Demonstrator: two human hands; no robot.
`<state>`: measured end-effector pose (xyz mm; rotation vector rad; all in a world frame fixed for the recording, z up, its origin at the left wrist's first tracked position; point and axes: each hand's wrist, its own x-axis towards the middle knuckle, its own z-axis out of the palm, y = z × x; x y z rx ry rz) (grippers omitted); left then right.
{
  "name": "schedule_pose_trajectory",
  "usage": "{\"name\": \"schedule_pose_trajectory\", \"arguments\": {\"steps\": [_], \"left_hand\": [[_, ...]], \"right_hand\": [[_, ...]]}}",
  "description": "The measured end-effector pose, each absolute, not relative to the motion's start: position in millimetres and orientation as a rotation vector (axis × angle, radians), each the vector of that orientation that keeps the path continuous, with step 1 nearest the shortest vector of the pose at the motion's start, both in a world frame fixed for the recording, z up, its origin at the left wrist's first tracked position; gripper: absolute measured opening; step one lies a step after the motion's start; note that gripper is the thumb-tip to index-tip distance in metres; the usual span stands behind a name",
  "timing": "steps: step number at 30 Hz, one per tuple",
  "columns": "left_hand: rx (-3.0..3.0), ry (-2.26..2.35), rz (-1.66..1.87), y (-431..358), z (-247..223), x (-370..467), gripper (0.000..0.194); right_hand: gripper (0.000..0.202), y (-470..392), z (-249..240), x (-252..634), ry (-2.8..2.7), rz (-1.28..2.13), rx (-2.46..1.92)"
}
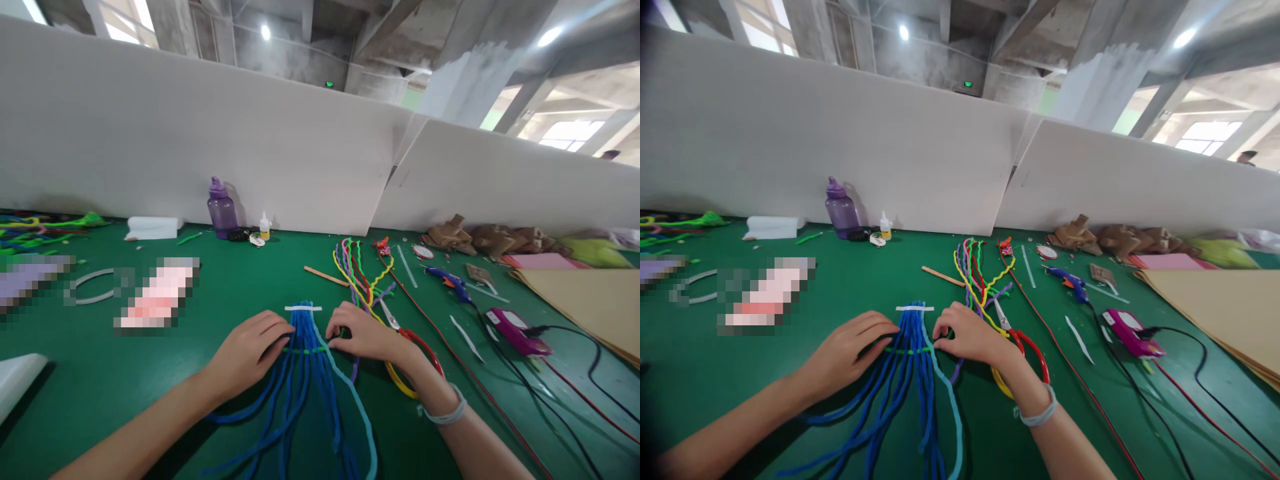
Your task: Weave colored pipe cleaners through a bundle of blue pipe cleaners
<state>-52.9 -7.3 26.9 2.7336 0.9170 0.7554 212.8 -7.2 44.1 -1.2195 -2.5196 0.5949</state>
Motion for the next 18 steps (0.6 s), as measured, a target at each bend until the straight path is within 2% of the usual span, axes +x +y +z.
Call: {"name": "schedule_pose_trajectory", "arguments": {"steps": [7, 18], "left_hand": [[2.865, 0.771, 0.508, 1.8, 29.3, -58.7, 0.017], [2.788, 0.759, 0.561, 8.9, 27.5, -63.1, 0.021]], "right_hand": [[0.008, -8.4, 44.2, 211.9, -2.547, 0.568, -1.243], [0.010, -7.2, 38.2, 208.0, -2.494, 0.556, -1.302]]}}
